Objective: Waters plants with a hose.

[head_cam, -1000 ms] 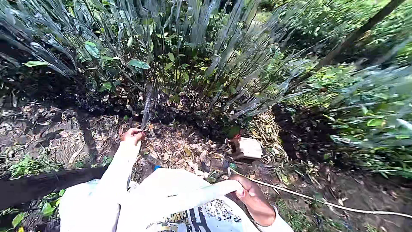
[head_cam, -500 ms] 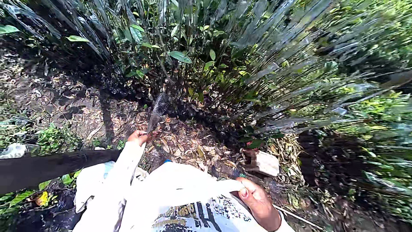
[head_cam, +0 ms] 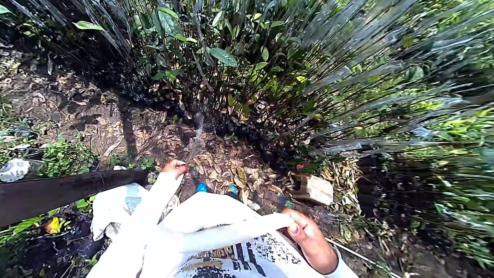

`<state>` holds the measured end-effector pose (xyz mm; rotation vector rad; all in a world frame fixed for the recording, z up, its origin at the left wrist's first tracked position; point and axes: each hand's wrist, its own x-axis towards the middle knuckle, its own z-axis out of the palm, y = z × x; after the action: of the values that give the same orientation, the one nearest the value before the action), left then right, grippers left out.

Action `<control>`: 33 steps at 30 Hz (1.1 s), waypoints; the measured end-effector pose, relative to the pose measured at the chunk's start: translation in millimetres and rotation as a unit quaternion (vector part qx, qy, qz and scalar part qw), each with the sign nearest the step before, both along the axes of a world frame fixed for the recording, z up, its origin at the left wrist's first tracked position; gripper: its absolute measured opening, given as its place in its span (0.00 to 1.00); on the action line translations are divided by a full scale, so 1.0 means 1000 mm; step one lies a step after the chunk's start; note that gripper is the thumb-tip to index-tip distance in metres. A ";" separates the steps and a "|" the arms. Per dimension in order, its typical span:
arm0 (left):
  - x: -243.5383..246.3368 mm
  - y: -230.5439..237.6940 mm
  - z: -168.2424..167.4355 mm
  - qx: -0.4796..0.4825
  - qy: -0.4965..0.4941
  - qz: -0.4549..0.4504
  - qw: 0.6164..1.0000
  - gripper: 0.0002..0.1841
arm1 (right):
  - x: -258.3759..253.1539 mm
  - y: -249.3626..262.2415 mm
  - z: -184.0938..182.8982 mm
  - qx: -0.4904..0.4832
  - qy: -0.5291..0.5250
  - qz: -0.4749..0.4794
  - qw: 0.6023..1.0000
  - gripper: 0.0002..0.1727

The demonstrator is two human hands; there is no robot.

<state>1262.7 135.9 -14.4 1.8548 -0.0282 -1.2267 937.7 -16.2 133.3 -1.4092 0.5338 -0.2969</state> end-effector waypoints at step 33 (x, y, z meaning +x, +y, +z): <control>-0.071 -0.199 0.054 -0.025 -0.159 -0.026 0.987 0.17 | -0.137 -0.137 -0.004 -0.072 -0.027 -0.090 0.993 0.20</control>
<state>1191.9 -63.4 40.1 1.9980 -0.2824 -0.9432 801.1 -153.6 129.1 -1.4910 0.6068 -0.5262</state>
